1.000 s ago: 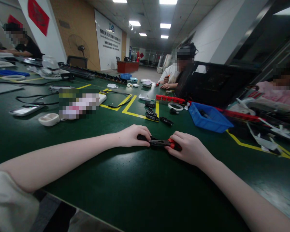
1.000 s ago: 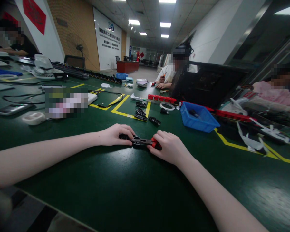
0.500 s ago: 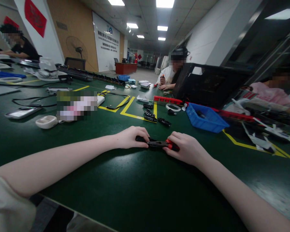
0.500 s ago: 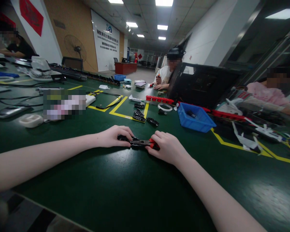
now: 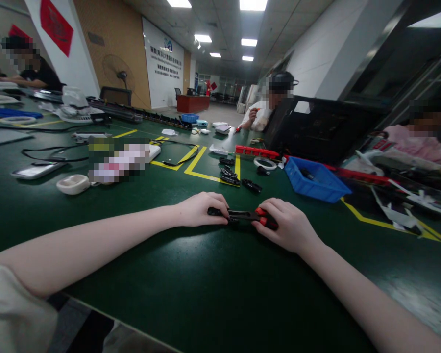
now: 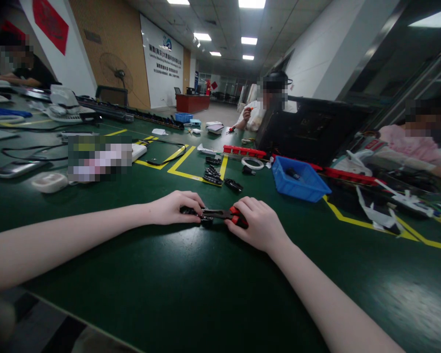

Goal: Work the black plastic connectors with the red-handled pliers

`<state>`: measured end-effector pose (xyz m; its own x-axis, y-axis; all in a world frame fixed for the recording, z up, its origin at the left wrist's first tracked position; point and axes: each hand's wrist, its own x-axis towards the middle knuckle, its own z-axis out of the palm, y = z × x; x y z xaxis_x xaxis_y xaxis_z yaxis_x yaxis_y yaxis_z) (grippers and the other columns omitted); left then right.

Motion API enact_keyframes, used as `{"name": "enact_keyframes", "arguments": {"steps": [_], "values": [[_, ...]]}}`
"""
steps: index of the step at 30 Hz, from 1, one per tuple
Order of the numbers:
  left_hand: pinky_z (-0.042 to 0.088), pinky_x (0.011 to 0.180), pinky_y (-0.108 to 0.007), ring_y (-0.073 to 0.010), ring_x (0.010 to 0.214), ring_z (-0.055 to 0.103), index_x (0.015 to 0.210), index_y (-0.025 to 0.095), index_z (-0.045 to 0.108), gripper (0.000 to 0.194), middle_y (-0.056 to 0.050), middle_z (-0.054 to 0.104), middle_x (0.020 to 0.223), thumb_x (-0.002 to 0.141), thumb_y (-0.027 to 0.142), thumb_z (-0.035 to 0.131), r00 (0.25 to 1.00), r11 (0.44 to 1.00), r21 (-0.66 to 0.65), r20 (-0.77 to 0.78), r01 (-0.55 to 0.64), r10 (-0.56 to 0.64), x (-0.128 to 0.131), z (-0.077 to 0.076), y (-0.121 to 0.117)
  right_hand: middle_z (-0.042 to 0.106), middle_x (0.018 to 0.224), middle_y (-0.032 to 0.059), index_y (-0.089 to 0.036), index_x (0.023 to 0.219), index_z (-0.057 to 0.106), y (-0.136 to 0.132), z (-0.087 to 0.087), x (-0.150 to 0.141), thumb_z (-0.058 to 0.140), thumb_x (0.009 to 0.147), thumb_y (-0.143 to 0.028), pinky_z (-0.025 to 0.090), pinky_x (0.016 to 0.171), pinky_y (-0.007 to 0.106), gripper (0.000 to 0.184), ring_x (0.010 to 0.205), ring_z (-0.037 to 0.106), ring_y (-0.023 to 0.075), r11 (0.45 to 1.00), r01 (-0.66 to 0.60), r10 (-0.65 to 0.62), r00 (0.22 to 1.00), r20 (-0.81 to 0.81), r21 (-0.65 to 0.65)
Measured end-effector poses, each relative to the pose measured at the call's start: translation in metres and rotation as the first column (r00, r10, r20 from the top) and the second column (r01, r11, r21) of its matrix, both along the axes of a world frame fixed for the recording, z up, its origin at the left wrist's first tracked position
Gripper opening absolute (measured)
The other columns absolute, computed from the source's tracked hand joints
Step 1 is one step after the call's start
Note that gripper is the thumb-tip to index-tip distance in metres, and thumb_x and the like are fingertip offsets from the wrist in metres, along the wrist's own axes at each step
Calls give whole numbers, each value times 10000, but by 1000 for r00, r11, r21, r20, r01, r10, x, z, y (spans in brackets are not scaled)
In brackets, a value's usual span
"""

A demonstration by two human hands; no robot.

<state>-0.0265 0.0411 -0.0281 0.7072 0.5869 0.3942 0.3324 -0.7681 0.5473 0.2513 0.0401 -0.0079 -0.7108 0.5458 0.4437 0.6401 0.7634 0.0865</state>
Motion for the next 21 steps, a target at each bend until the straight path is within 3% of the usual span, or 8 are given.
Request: {"name": "enact_keyframes", "arguments": {"steps": [13, 21], "values": [[491, 867, -317, -197, 970, 635, 921, 148, 708, 161, -91, 653, 1071, 868, 296, 675, 999, 998, 51, -32, -26, 27, 0, 0, -1, 656, 850, 99, -165, 879, 609, -1, 0, -3, 554, 871, -413, 444, 657, 337, 255, 738, 601, 214, 999, -5, 1, 995, 103, 37], [489, 873, -291, -192, 973, 643, 928, 151, 695, 186, -83, 656, 1071, 842, 316, 704, 999, 996, 84, -45, -20, 24, -1, 2, 0, 644, 756, 80, -181, 821, 597, 4, 2, -2, 458, 934, -442, 439, 593, 321, 316, 652, 595, 200, 998, -27, 32, 993, 113, -49]]}}
